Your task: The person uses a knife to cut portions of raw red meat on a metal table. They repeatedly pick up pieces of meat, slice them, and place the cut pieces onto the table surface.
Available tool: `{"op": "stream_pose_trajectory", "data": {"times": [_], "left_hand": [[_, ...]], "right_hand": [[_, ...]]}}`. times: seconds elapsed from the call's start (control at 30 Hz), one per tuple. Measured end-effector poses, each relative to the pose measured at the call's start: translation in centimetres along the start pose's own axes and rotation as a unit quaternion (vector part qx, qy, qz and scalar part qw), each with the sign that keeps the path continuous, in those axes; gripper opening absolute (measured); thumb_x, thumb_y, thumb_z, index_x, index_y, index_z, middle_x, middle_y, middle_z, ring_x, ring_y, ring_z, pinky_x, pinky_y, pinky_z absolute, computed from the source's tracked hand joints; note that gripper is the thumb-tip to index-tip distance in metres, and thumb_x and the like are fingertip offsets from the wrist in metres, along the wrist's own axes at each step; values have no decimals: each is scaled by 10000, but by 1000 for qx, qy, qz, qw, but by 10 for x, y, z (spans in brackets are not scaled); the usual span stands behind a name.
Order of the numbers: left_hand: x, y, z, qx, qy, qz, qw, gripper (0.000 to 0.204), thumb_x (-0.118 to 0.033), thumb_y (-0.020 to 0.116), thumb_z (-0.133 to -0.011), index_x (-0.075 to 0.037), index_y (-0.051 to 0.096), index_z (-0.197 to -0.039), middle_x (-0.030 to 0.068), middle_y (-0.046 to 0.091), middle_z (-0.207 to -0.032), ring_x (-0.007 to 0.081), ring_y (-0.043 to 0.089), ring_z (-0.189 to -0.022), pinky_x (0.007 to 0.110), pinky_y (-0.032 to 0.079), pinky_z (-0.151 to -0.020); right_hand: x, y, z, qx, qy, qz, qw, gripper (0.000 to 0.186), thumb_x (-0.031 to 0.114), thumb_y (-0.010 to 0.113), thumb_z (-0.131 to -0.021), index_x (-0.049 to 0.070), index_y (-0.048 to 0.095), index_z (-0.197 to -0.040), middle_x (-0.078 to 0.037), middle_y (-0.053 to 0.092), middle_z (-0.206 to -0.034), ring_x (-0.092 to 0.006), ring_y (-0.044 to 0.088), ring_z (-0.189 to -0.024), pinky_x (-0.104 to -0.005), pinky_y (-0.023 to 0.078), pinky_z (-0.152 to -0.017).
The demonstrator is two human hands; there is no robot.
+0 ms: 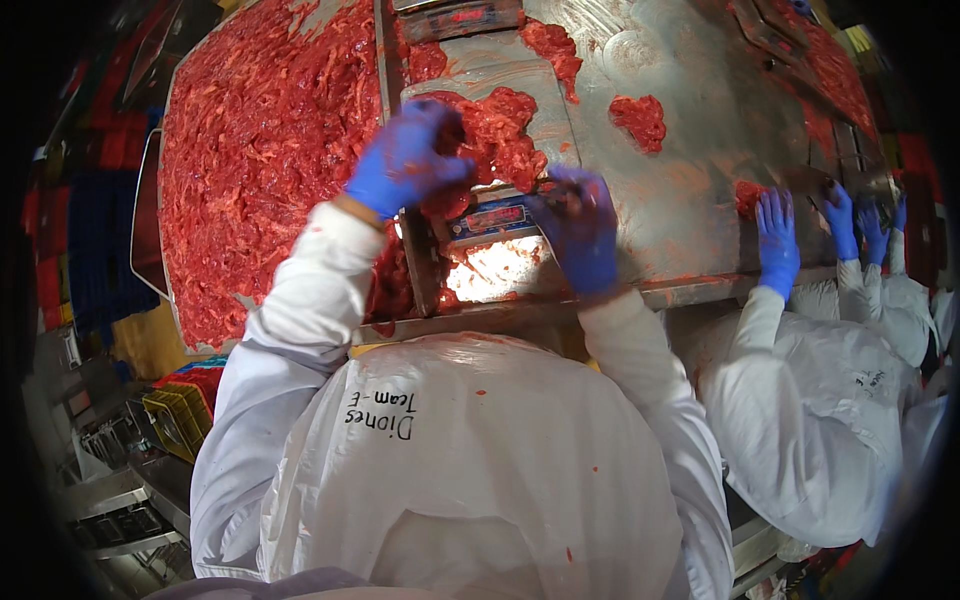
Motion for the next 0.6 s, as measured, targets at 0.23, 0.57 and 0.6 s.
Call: {"op": "stream_pose_trajectory", "data": {"times": [0.23, 0.57, 0.6], "left_hand": [[16, 20, 8, -32, 22, -114, 993, 285, -274, 788, -815, -79, 681, -993, 202, 678, -1022, 430, 679, -959, 527, 549, -794], [265, -24, 153, -50, -285, -102, 952, 303, -356, 799, -856, -145, 781, -1072, 197, 751, -1039, 393, 729, -989, 460, 585, -874], [281, -24, 168, -45, -307, -137, 941, 388, -352, 803, -835, -157, 766, -1168, 210, 705, -1266, 404, 689, -1141, 462, 562, -963]], "right_hand": [[-19, 49, -98, 25, -78, 195, 977, 441, 110, 769, -817, 60, 648, -1238, -177, 699, -1215, -383, 716, -1012, -412, 583, -901], [-20, 16, -126, 83, 116, -175, 974, 455, 77, 779, -836, -65, 637, -1245, -133, 736, -1135, -256, 724, -1010, -350, 576, -925], [9, 14, -124, 95, 128, -245, 956, 441, 66, 774, -851, -69, 635, -1248, -114, 732, -1112, -230, 718, -1002, -336, 577, -918]]}}
Point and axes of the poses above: each hand's wrist, its own z-axis away from the middle knuckle, its own y-axis out of the palm, x = y × z, the point moved 9 cm from there along -z, towards the middle knuckle
